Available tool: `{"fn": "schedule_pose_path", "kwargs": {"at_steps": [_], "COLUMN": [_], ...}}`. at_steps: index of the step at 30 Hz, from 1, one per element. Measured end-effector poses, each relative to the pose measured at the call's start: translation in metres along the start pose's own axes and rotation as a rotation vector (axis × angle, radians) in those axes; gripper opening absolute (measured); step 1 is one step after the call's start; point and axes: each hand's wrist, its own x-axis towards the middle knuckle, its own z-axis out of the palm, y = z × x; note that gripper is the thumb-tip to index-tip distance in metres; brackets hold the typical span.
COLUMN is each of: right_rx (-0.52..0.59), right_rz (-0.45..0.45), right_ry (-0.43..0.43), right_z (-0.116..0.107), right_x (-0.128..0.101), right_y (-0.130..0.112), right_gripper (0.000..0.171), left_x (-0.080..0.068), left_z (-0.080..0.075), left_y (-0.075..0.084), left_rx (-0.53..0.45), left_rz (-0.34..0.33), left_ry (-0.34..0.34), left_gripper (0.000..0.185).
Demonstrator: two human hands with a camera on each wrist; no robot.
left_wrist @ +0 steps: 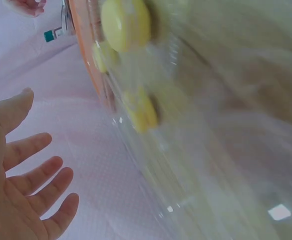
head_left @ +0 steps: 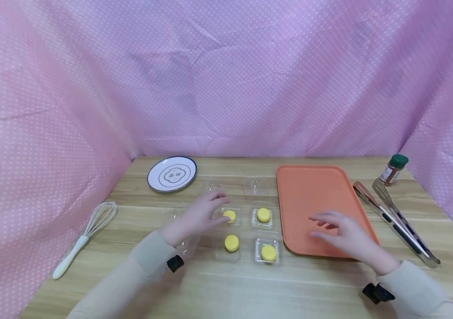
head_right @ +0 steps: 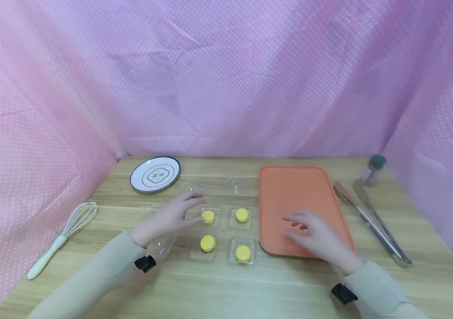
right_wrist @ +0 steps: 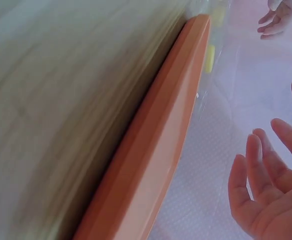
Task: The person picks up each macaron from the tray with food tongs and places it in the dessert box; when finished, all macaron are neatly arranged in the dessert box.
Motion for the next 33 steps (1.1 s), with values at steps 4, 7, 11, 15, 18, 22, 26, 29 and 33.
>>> {"fn": "schedule_pose_path", "kwargs": {"at_steps": [4, 7, 11, 15, 18, 22, 26, 29, 33], "right_rx": [0.011, 0.021, 0.038, 0.05, 0.064, 0.09, 0.098, 0.093, 0.097], "right_rz": [0.003, 0.016, 0.033, 0.0, -0.033, -0.047, -0.039, -0.028, -0.02], "right_ry": [-0.064, -0.106, -0.143, -0.15, -0.147, -0.166, -0.188, -0.201, -0.216], "right_z": [0.003, 0.006, 0.008, 0.011, 0.014, 0.017, 0.019, 0.019, 0.018], "right_x": [0.002, 0.003, 0.005, 0.005, 0.005, 0.005, 0.005, 0.006, 0.007], "right_y": [-0.006, -0.008, -0.012, -0.015, -0.017, -0.017, -0.018, -0.019, -0.019], "right_gripper": [0.032, 0.031, 0.03, 0.029, 0.028, 0.029, 0.031, 0.032, 0.034], "left_x": [-0.015, -0.027, -0.043, -0.06, -0.072, -0.087, -0.097, -0.102, -0.106], "left_z": [-0.004, -0.006, -0.006, -0.004, -0.002, 0.0, 0.004, 0.007, 0.01], "left_y": [-0.008, -0.012, -0.018, -0.025, -0.03, -0.033, -0.033, -0.033, -0.031], "left_rx": [0.01, 0.034, 0.049, 0.063, 0.085, 0.089, 0.074, 0.057, 0.027], "left_rz": [-0.075, -0.097, -0.103, -0.092, -0.069, -0.036, -0.006, 0.002, -0.019], "left_ry": [-0.019, -0.026, -0.026, -0.022, -0.024, -0.017, -0.004, -0.014, -0.042], "left_gripper": [0.051, 0.05, 0.045, 0.043, 0.043, 0.043, 0.04, 0.037, 0.038]}}
